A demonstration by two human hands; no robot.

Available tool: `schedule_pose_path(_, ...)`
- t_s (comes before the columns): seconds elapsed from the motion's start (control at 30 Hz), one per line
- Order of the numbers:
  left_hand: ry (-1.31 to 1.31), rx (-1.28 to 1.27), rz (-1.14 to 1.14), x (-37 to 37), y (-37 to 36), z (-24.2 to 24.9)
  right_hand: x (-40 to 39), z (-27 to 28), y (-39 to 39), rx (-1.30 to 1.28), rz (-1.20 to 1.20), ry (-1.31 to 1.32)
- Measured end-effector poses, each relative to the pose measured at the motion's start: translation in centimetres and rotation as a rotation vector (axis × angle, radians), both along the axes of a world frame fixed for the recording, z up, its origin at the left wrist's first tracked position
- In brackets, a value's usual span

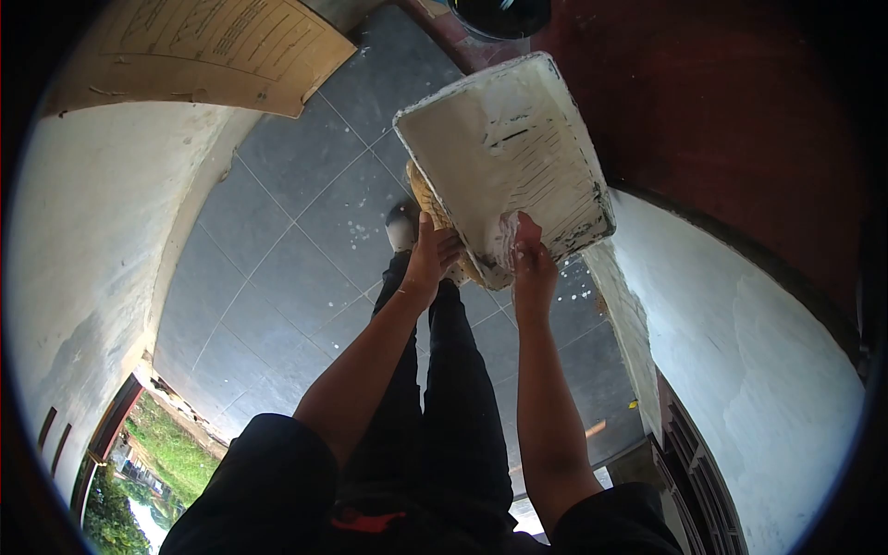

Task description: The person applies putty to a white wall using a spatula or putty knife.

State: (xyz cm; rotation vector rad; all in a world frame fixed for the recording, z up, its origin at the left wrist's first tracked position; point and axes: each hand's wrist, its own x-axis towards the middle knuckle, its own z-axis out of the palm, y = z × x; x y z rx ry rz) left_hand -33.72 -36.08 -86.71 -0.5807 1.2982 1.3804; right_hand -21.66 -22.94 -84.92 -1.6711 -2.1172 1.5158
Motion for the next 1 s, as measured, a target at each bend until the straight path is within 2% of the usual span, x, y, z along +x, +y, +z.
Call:
schedule_pose_path(0.07,0.011,0.017,-0.01,0.0,-0.2,-0.3,-0.3,1.0,-0.2,-0.024,-0.057,0.064)
schedule_pose_path(0.13,-0.001,0.024,0.0,0.2,-0.2,-0.5,-0.8,2.1,-1.4,0.397,0.333,0.087)
schedule_pose_path(0.17,-0.011,0.025,0.012,0.2,-0.2,-0.6,-0.9,2.1,-2.3,0.4,0.333,0.085)
schedule_pose_path(0.23,-0.017,0.061,0.03,0.3,-0.4,-0.6,-0.6,1.7,-4.9,0.59,0.613,-0.003)
schedule_pose_path(0.33,-0.031,0.172,0.078,0.5,-0.7,-0.9,-0.4,0.9,-8.0,0.565,0.627,-0.116)
schedule_pose_path(0.37,-0.04,0.248,0.111,0.4,-0.8,-1.0,-0.4,0.7,-8.5,0.562,0.625,-0.114)
schedule_pose_path(0.47,-0.077,0.266,0.118,0.2,-1.2,-0.5,0.0,0.8,-9.6,0.452,0.547,-0.064)
schedule_pose_path(0.6,-0.091,0.245,0.134,0.2,-1.0,-0.4,0.9,2.7,-9.4,0.399,0.553,-0.026)
schedule_pose_path(0.77,-0.058,0.112,0.044,-0.1,-0.8,-0.2,2.9,6.7,-6.9,0.292,0.608,-0.011)
schedule_pose_path(0.83,-0.04,0.115,0.024,-0.1,-1.0,-0.3,3.3,7.1,-5.4,0.404,0.466,-0.07)
schedule_pose_path(0.87,-0.025,0.123,0.002,-0.1,-1.0,-0.4,3.2,6.8,-4.6,0.402,0.468,-0.071)
schedule_pose_path(0.93,-0.018,0.101,0.003,0.1,-0.9,-0.4,2.0,5.7,-2.6,0.406,0.324,-0.138)
schedule_pose_path(1.0,-0.006,0.078,0.001,0.1,-0.8,-0.4,1.2,4.2,-1.4,0.375,0.325,-0.136)
